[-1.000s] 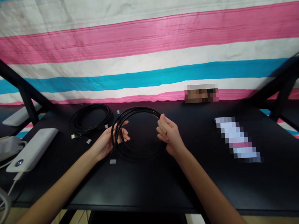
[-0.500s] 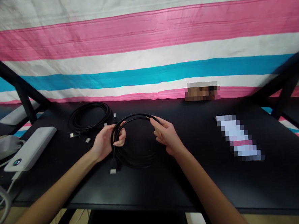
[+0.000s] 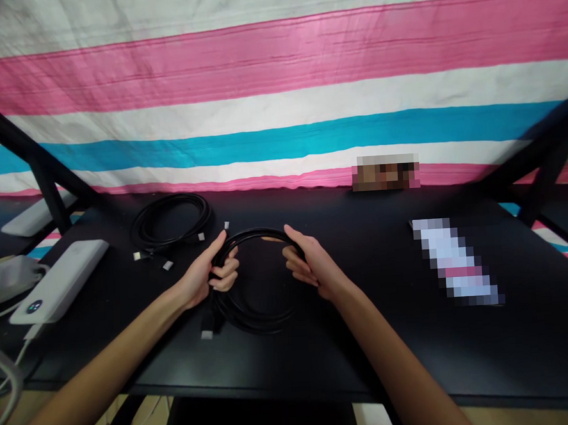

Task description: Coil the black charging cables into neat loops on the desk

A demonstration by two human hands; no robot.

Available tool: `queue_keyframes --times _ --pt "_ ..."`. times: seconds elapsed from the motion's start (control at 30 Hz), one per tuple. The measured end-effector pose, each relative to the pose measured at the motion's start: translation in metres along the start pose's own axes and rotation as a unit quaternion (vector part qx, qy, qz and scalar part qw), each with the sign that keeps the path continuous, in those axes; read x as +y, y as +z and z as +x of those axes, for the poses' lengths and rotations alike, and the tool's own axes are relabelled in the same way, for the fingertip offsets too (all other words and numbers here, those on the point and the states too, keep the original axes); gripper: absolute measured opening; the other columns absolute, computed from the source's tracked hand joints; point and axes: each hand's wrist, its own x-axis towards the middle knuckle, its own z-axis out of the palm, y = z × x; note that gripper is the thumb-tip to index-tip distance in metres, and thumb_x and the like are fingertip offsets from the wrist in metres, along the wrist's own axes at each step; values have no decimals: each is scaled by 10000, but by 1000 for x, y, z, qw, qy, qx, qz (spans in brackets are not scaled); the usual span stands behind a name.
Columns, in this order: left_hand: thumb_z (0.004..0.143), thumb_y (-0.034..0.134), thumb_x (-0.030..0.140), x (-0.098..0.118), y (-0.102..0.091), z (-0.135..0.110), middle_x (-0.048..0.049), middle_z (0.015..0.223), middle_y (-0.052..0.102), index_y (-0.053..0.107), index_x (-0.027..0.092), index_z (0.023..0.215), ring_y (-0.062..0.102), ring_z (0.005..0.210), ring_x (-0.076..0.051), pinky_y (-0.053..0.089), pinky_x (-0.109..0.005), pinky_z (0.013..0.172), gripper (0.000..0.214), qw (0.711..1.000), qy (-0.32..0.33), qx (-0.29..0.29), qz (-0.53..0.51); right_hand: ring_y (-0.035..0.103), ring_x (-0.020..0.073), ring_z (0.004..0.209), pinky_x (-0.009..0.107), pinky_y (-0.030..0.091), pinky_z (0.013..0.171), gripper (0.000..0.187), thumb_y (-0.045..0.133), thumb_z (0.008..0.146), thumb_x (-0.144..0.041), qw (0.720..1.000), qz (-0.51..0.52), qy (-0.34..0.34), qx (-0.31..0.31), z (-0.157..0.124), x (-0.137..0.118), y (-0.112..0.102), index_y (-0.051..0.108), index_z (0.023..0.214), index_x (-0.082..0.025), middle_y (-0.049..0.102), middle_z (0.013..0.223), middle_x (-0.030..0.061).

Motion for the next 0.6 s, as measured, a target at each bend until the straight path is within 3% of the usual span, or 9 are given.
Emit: queue_keyframes --times 0.13,0.33,0.6 --pt "889 338 554 2 -1 -2 115 436 160 406 197 707 93 341 -41 111 -144 326 406 999 -39 -22 5 93 29 290 138 79 266 361 534 840 -477 999 -27 -5 19 -1 0 3 621 739 -141 250 329 -123" --pt "887 341 536 2 2 -6 113 413 195 433 196 733 126 325 -41 137 -144 332 385 994 -75 -64 48 117 19 297 133 86 272 468 533 829 -519 996 -88 -6 -6 1 8 5 405 530 -182 255 342 -114" --pt "864 429 524 0 5 -4 108 424 196 389 195 651 152 322 -35 149 -157 330 394 992 -75 -34 95 172 9 294 145 111 296 564 441 863 -555 984 -179 -8 -17 4 16 5 337 456 -179 253 370 -95"
